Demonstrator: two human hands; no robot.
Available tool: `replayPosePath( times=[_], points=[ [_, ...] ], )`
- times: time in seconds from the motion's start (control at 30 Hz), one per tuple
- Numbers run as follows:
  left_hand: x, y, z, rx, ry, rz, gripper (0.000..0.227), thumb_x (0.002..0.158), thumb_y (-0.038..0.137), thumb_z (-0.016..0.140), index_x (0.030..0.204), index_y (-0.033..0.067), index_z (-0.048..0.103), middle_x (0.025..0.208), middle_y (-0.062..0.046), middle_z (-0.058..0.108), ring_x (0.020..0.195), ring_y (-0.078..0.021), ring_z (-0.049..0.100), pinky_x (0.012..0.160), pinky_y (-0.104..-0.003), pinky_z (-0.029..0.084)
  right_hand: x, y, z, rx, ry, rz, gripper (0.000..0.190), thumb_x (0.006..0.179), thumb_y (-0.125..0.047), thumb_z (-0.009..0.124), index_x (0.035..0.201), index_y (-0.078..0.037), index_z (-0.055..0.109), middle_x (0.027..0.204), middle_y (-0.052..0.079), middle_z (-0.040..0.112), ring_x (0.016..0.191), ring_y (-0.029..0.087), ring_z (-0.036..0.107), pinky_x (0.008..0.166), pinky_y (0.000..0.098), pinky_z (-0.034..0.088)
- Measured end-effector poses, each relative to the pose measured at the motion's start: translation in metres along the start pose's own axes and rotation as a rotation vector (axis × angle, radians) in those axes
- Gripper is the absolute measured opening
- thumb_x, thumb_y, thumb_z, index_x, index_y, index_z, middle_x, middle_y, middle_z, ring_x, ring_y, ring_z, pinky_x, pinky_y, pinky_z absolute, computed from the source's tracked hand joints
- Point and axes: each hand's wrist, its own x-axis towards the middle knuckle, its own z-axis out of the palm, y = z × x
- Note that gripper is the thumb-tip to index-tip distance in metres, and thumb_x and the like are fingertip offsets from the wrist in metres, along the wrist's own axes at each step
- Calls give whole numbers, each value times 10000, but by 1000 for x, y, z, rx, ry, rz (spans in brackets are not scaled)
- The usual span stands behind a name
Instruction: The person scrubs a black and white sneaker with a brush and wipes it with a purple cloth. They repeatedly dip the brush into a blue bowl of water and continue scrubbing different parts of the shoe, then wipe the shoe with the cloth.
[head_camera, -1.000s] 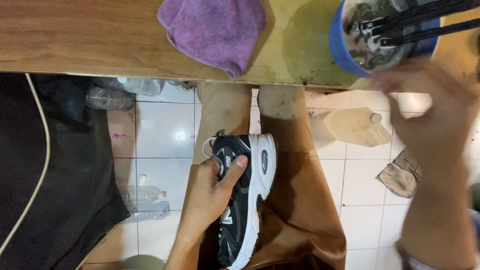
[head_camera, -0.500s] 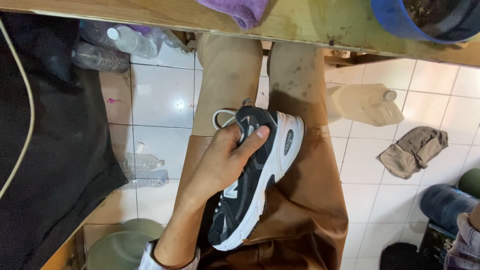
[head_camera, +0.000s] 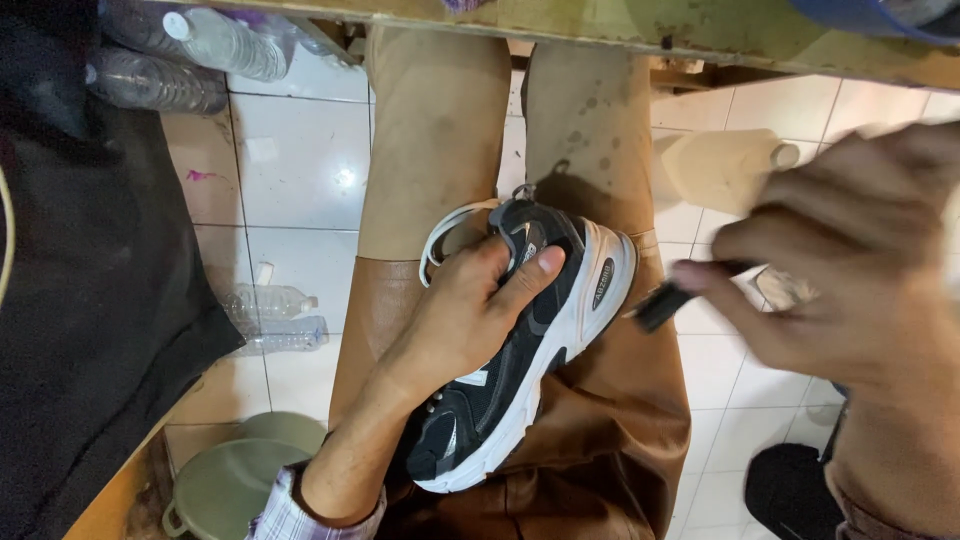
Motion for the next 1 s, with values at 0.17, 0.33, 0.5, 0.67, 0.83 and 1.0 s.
replayPosePath(
  times=[0.17,0.33,0.5,0.67,0.83,1.0],
  points=[
    [0,0,1,1,38,100,442,1012,487,432,923,87,597,846,-65,692,805,-246,618,759,-356,480,15,-49,59,-65,224,-221,377,1008,-247,674,683,-220,484,638,-20,621,627,149,438,795,347,272],
    [-3,-2,5,-7,64,156,443,1019,462,427,1053,88,662,934,-58,758,892,-248,703,787,-344,500,11,-9,82,-177,379,-386,312,1069,-292,386,771,-225,326,644,-50,228,627,130,288,688,345,337],
    [-4,2,5,16,54,224,432,1055,424,413,808,74,466,679,-59,540,648,-215,491,634,-384,414,32,-65,58,5,236,-322,247,942,-110,567,750,-186,430,684,-47,442,615,172,363,728,321,229],
    [-8,0,8,36,86,166,411,1031,426,455,911,56,590,831,-107,700,803,-312,665,713,-399,473,8,-2,92,-205,307,-324,364,1082,-343,581,757,-234,460,629,-62,379,637,134,410,952,460,377],
    [-6,-2,10,26,92,168,416,1026,434,448,980,62,627,962,-118,774,948,-322,733,785,-381,511,14,-29,68,43,241,-390,94,965,-113,487,939,-162,562,846,43,524,738,232,434,619,391,292],
    [-5,-1,10,56,98,208,402,1040,429,434,895,75,558,831,-123,716,797,-307,686,707,-395,479,23,-59,66,54,214,-362,264,881,42,540,835,-218,546,723,-4,631,718,175,377,704,322,244]
  ],
)
